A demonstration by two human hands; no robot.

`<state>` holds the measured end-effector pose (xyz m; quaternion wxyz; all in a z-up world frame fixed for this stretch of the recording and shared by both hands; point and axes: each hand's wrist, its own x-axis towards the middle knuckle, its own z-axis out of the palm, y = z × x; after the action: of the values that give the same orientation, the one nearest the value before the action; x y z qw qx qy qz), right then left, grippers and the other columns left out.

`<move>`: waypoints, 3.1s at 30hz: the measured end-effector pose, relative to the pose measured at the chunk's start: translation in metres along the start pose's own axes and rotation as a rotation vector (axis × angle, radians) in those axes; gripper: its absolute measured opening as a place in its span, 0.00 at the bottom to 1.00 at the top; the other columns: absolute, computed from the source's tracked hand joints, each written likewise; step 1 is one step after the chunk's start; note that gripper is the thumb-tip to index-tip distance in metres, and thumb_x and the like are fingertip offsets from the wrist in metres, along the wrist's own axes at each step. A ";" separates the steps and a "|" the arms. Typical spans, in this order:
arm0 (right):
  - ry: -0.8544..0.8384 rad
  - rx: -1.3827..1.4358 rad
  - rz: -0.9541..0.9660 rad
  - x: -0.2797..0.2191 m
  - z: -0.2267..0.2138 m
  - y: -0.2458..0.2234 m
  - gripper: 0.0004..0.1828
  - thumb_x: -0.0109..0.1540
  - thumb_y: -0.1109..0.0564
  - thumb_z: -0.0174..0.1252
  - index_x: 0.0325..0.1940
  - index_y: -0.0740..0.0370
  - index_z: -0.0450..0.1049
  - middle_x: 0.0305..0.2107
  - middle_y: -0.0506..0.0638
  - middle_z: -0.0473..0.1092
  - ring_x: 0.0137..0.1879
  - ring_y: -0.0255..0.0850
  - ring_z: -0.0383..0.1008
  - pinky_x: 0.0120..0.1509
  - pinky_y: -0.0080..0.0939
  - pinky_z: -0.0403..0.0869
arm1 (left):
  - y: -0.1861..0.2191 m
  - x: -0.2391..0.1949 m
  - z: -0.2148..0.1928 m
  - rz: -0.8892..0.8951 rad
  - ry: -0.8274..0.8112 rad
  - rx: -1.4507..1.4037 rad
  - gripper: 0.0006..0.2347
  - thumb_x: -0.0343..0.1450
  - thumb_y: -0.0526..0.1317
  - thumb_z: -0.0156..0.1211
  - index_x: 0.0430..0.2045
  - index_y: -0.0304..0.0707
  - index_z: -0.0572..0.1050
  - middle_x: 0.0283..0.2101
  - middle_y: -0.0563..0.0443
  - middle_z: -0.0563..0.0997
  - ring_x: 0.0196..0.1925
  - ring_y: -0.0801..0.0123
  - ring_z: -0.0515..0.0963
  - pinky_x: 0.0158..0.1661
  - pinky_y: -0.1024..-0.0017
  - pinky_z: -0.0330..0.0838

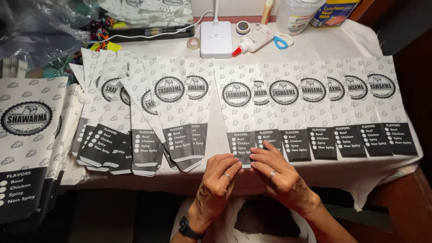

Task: The person folds printed paper wrappers into small rectangular packages and stacks them. They then apply glue from a bottle along the edges of several wrappers and press them closed to form sealed packages.

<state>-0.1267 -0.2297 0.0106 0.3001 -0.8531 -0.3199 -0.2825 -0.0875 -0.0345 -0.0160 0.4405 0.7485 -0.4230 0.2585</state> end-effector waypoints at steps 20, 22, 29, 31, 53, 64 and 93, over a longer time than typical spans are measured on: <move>0.164 0.262 0.539 0.006 0.005 0.000 0.08 0.55 0.72 0.63 0.32 0.64 0.81 0.35 0.54 0.80 0.47 0.40 0.83 0.84 0.59 0.55 | -0.001 0.016 0.003 -0.682 -0.012 -0.242 0.08 0.64 0.24 0.58 0.25 0.39 0.78 0.30 0.55 0.78 0.30 0.71 0.76 0.26 0.74 0.64; 0.148 0.243 0.530 0.008 0.005 -0.001 0.09 0.55 0.73 0.62 0.34 0.64 0.81 0.36 0.54 0.81 0.46 0.40 0.83 0.84 0.60 0.55 | -0.002 0.015 0.001 -0.666 -0.037 -0.250 0.10 0.63 0.22 0.53 0.26 0.39 0.78 0.32 0.54 0.78 0.31 0.70 0.77 0.28 0.74 0.67; 0.090 0.090 0.316 0.003 0.011 -0.005 0.14 0.56 0.76 0.58 0.43 0.69 0.78 0.42 0.57 0.76 0.49 0.42 0.79 0.83 0.68 0.54 | -0.011 -0.012 -0.001 -0.354 -0.071 0.571 0.33 0.59 0.16 0.42 0.63 0.31 0.69 0.67 0.35 0.71 0.73 0.42 0.65 0.63 0.51 0.67; -0.014 0.038 0.223 -0.002 0.012 -0.003 0.24 0.57 0.78 0.50 0.55 0.68 0.73 0.51 0.59 0.71 0.63 0.55 0.72 0.82 0.72 0.53 | -0.009 -0.012 -0.002 -0.318 -0.186 0.587 0.37 0.56 0.22 0.58 0.66 0.25 0.62 0.68 0.30 0.68 0.74 0.37 0.60 0.70 0.46 0.57; -0.148 -0.007 0.135 0.018 0.031 -0.014 0.35 0.52 0.79 0.50 0.65 0.75 0.65 0.64 0.67 0.65 0.74 0.62 0.62 0.82 0.72 0.52 | -0.036 -0.028 -0.038 -0.288 0.064 0.429 0.19 0.71 0.25 0.62 0.57 0.25 0.72 0.58 0.39 0.80 0.64 0.47 0.78 0.67 0.52 0.63; -0.189 -0.134 -0.026 0.021 0.050 -0.015 0.20 0.66 0.69 0.48 0.63 0.71 0.67 0.60 0.66 0.69 0.70 0.67 0.65 0.78 0.78 0.53 | -0.040 -0.026 -0.062 -0.242 0.205 0.569 0.20 0.71 0.15 0.44 0.51 0.28 0.77 0.56 0.40 0.81 0.66 0.40 0.75 0.68 0.41 0.62; 0.100 0.220 0.414 0.036 0.058 -0.018 0.05 0.56 0.69 0.64 0.31 0.64 0.78 0.36 0.51 0.78 0.52 0.43 0.81 0.83 0.64 0.49 | -0.021 -0.014 -0.041 -0.513 0.135 -0.071 0.05 0.68 0.25 0.62 0.31 0.33 0.80 0.40 0.47 0.82 0.45 0.62 0.82 0.49 0.70 0.77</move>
<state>-0.0996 -0.1650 0.0024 0.4582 -0.8477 -0.1517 -0.2202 -0.0773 0.0129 -0.0161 0.5449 0.7963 -0.1981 0.1726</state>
